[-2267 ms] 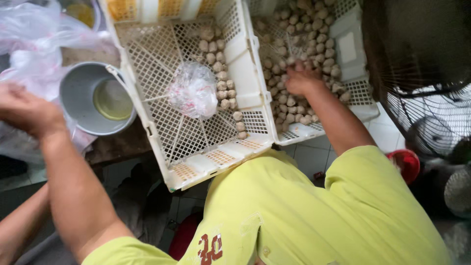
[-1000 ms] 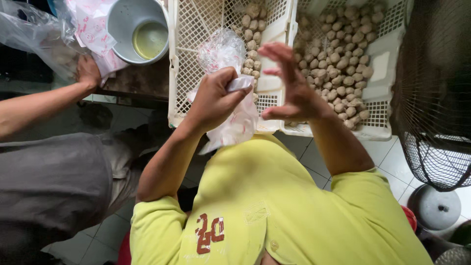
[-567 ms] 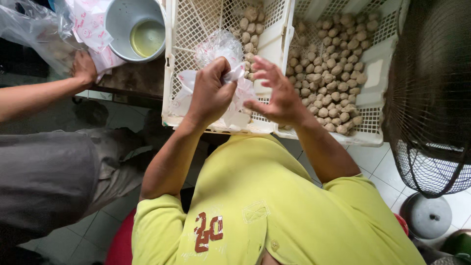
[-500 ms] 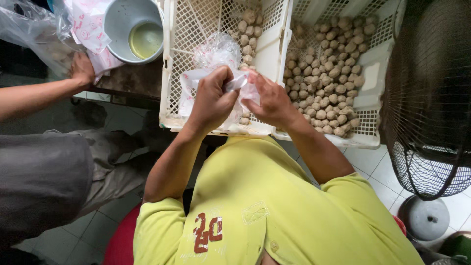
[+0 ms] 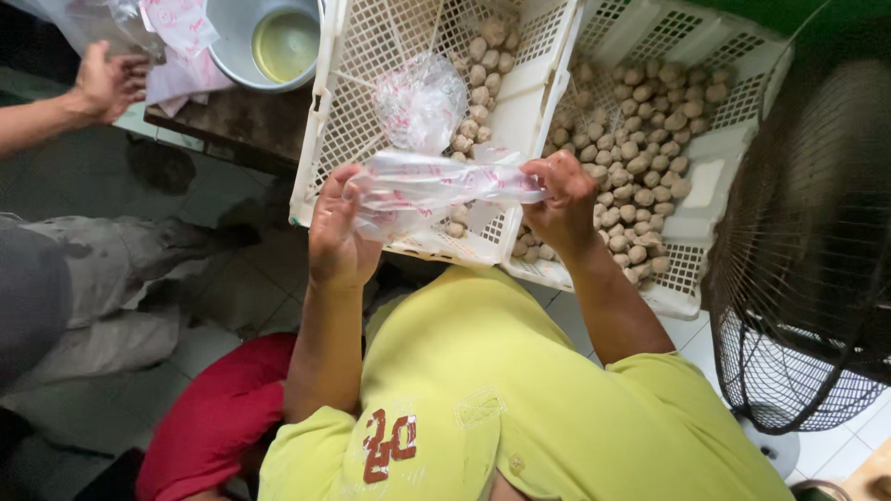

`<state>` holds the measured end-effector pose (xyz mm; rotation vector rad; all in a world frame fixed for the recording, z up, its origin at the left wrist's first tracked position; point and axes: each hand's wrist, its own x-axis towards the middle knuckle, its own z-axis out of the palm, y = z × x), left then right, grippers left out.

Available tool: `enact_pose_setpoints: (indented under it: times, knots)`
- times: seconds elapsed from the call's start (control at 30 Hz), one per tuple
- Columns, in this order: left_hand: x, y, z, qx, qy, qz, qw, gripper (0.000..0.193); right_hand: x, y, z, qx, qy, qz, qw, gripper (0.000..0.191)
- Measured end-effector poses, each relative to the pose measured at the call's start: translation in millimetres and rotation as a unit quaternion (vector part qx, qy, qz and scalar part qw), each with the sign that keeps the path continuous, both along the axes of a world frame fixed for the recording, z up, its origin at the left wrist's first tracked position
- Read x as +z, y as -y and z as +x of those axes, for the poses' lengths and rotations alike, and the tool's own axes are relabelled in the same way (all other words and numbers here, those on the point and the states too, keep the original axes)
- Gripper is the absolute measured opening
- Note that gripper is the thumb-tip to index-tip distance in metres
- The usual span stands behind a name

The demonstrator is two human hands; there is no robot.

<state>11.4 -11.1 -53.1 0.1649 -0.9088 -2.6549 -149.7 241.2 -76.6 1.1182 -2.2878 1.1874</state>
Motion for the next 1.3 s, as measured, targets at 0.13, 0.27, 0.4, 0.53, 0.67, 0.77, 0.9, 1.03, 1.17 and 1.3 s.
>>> enact_pose_setpoints:
  times: [0.13, 0.27, 0.4, 0.53, 0.67, 0.77, 0.9, 1.03, 1.17, 1.3]
  knots:
    - [-11, -27, 22, 0.012, -0.094, -0.03, 0.995, 0.085, -10, 8, 29, -0.061, 0.02, -0.052, 0.997, 0.017]
    - [-31, -38, 24, 0.076, 0.004, -0.387, 0.919, 0.084, -2, 30, 61, 0.003, -0.004, -0.054, 0.999, 0.02]
    - [-34, -12, 39, 0.108, 0.108, -0.503, 0.85, 0.055, 18, 38, 76, 0.24, -0.047, 0.008, 0.97, 0.036]
    - [-2, 38, 73, 0.089, -0.031, -0.666, 0.74, 0.041, 23, 40, 58, 0.211, 0.133, -0.038, 0.968, 0.034]
    - [27, 48, 93, -0.012, -0.033, -0.672, 0.74, 0.038, 4, 75, 27, 0.007, 0.266, 0.069, 0.961, 0.024]
    - [30, 37, 97, -0.03, -0.07, -0.663, 0.745, 0.038, -23, 126, 8, 0.033, 0.055, 0.127, 0.99, 0.043]
    - [15, 29, 103, -0.037, -0.077, -0.683, 0.725, 0.023, -71, 173, -18, -0.019, 0.022, 0.271, 0.962, 0.066]
    - [-1, 40, 112, 0.009, -0.03, -0.667, 0.745, 0.014, -92, 147, -57, -0.005, 0.184, 0.195, 0.963, 0.027]
    - [0, 46, 101, 0.019, 0.091, -0.669, 0.737, 0.027, -72, 86, -60, 0.178, 0.582, -0.237, 0.758, 0.053]
    - [13, 33, 50, -0.057, 0.03, -0.62, 0.782, 0.039, -49, 57, -33, 0.282, 0.666, -0.386, 0.573, 0.065]
